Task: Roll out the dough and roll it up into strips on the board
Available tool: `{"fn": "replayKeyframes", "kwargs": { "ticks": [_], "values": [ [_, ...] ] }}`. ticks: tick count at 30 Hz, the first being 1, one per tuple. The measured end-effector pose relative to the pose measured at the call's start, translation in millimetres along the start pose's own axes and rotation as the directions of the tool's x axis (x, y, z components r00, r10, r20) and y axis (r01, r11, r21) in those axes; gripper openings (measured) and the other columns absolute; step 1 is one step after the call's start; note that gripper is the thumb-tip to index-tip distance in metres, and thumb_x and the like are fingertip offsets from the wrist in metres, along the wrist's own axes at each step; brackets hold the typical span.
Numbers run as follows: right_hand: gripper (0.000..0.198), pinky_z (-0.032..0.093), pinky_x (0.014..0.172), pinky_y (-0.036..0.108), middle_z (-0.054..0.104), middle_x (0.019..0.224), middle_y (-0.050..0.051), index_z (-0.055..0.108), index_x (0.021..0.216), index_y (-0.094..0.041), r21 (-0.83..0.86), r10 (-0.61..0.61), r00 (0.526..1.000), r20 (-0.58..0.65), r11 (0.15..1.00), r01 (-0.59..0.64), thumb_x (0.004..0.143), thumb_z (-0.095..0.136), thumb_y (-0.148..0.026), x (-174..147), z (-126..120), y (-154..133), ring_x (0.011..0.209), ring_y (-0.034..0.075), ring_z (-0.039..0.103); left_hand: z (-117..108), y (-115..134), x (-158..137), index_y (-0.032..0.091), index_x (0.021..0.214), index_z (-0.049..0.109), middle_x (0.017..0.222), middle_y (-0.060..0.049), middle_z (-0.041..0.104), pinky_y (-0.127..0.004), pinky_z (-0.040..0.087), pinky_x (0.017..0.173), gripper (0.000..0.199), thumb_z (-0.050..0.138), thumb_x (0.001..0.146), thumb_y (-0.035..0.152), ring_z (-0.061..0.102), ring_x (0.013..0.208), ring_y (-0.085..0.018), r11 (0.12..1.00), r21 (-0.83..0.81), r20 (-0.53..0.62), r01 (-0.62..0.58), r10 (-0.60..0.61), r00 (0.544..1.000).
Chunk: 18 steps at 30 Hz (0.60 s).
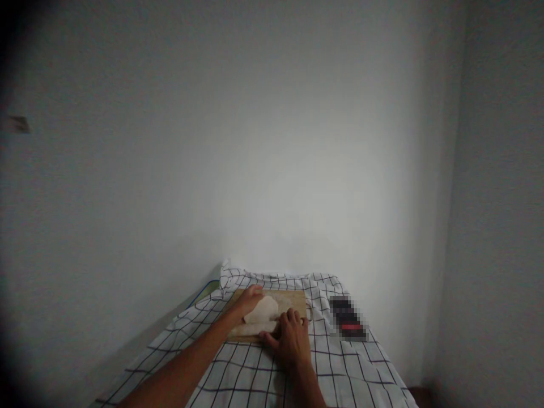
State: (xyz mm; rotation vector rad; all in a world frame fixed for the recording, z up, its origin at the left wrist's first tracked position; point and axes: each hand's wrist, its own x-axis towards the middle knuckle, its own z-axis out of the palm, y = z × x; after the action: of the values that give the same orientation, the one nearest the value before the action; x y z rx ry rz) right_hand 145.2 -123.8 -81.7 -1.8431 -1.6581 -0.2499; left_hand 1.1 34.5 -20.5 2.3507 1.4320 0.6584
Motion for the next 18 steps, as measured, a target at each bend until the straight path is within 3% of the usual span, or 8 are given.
{"fn": "replayKeyframes", "kwargs": {
  "ticks": [2, 7, 13, 18],
  "values": [
    [0.050, 0.042, 0.101, 0.049, 0.068, 0.120, 0.012, 0.068, 0.103, -0.023, -0.054, 0.045, 0.999, -0.027, 0.997, -0.046, 0.096, 0.058, -0.071, 1, 0, 1, 0.117, 0.034, 0.061, -1, -2, 5, 0.014, 0.140, 0.058, 0.139, -0.013, 0.069, -0.026, 0.049, 0.098, 0.044, 0.042, 0.100, 0.028, 0.065, 0.123, -0.020, 1.000, 0.019, -0.020, -0.013, 0.013, 1.000],
    [0.054, 0.044, 0.097, 0.049, 0.068, 0.115, 0.013, 0.068, 0.100, -0.023, -0.099, 0.150, 0.987, -0.063, 0.983, -0.156, 0.095, 0.054, -0.075, 4, 2, 5, 0.115, 0.035, 0.062, 0, -12, -4, 0.018, 0.118, 0.070, 0.128, -0.012, 0.074, -0.030, 0.045, 0.105, 0.038, 0.040, 0.105, 0.035, 0.065, 0.121, -0.022, 0.988, 0.109, 0.036, -0.113, 0.110, 0.993],
    [0.055, 0.044, 0.097, 0.047, 0.068, 0.116, 0.012, 0.069, 0.102, -0.024, -0.121, 0.128, 0.991, -0.036, 0.984, -0.131, 0.097, 0.051, -0.076, 2, -1, 7, 0.115, 0.032, 0.061, 18, -22, -30, 0.016, 0.130, 0.067, 0.137, -0.016, 0.069, -0.042, 0.034, 0.122, 0.043, 0.034, 0.106, 0.027, 0.055, 0.135, -0.027, 0.955, 0.227, 0.007, -0.191, 0.195, 0.981],
    [0.046, 0.047, 0.095, 0.039, 0.069, 0.118, 0.011, 0.070, 0.109, -0.024, -0.247, 0.120, 0.990, 0.068, 0.964, -0.100, 0.112, 0.033, -0.050, 22, -9, 13, 0.114, 0.026, 0.065, 21, -20, -24, 0.016, 0.130, 0.069, 0.133, -0.017, 0.070, -0.045, 0.036, 0.120, 0.040, 0.041, 0.103, 0.025, 0.058, 0.131, -0.029, 0.943, 0.291, -0.027, -0.164, 0.179, 0.983]
  ]
}}
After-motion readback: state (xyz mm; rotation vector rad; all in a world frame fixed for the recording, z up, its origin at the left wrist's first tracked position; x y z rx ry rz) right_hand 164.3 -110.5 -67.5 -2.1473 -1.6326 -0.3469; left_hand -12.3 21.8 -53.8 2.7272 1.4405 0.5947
